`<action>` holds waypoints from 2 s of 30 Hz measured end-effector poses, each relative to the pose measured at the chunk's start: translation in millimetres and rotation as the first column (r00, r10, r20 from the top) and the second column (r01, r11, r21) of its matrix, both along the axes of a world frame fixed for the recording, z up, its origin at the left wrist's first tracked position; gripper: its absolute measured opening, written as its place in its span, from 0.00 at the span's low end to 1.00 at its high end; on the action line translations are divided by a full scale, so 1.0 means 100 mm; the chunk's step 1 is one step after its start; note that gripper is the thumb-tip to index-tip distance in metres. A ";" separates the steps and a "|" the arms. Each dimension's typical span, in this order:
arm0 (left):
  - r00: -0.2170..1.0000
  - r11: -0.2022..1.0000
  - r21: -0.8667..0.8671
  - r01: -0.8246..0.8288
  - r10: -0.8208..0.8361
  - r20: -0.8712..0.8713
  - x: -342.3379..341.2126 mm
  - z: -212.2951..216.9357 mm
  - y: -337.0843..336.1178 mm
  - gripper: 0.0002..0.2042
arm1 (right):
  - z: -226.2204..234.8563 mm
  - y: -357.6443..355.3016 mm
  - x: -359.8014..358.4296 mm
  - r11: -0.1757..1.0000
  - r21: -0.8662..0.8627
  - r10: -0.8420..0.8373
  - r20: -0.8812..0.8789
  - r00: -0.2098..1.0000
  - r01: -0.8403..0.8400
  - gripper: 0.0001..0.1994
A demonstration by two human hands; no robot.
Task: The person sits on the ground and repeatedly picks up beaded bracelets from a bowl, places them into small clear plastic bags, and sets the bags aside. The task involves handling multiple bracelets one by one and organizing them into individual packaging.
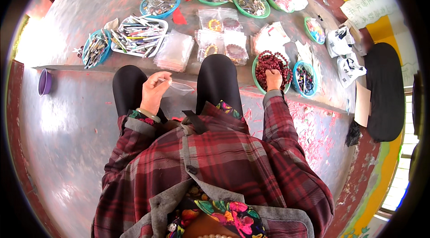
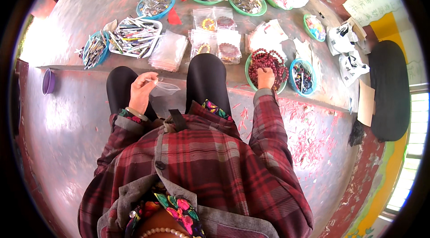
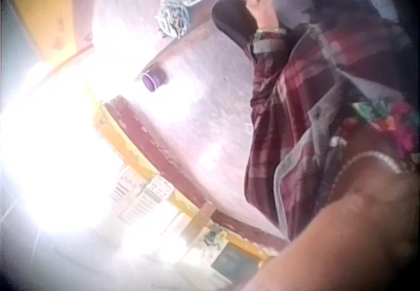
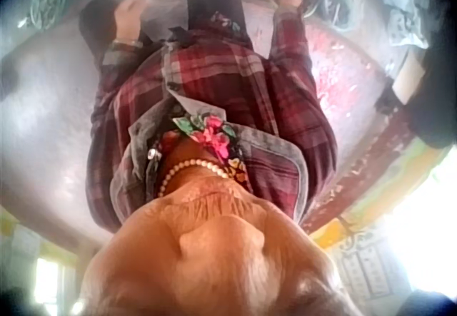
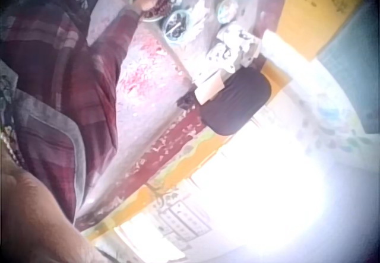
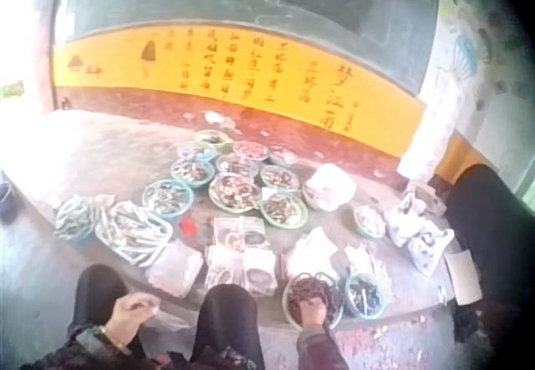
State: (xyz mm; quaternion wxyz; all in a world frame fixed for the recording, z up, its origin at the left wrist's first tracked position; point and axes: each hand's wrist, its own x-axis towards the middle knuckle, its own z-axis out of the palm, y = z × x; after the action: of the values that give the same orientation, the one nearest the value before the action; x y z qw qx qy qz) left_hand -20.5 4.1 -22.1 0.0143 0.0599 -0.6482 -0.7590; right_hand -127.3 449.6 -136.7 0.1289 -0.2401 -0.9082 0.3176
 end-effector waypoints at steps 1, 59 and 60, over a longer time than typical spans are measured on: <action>1.000 1.000 0.004 0.002 -0.002 -0.011 0.00 -0.01 -0.01 0.10 | -0.04 0.05 -0.02 0.999 -0.052 -0.007 -0.045 0.999 0.004 0.15; 0.988 0.821 -0.568 -0.054 -0.037 -0.149 0.10 -0.11 -0.11 0.08 | 1.45 -2.81 0.71 0.450 0.154 0.893 -0.089 0.441 -0.880 0.06; 0.989 0.827 -0.561 -0.028 -0.059 -0.136 0.11 -0.09 -0.11 0.08 | 1.44 -2.80 0.70 0.442 0.159 0.897 -0.082 0.434 -0.883 0.06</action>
State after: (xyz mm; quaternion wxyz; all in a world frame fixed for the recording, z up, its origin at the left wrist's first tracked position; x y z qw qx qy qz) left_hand -9.2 -6.5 -31.4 0.0729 -0.0086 -0.8401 -0.5375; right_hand -57.7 169.4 7.4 0.0230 0.3053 -0.8990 0.3132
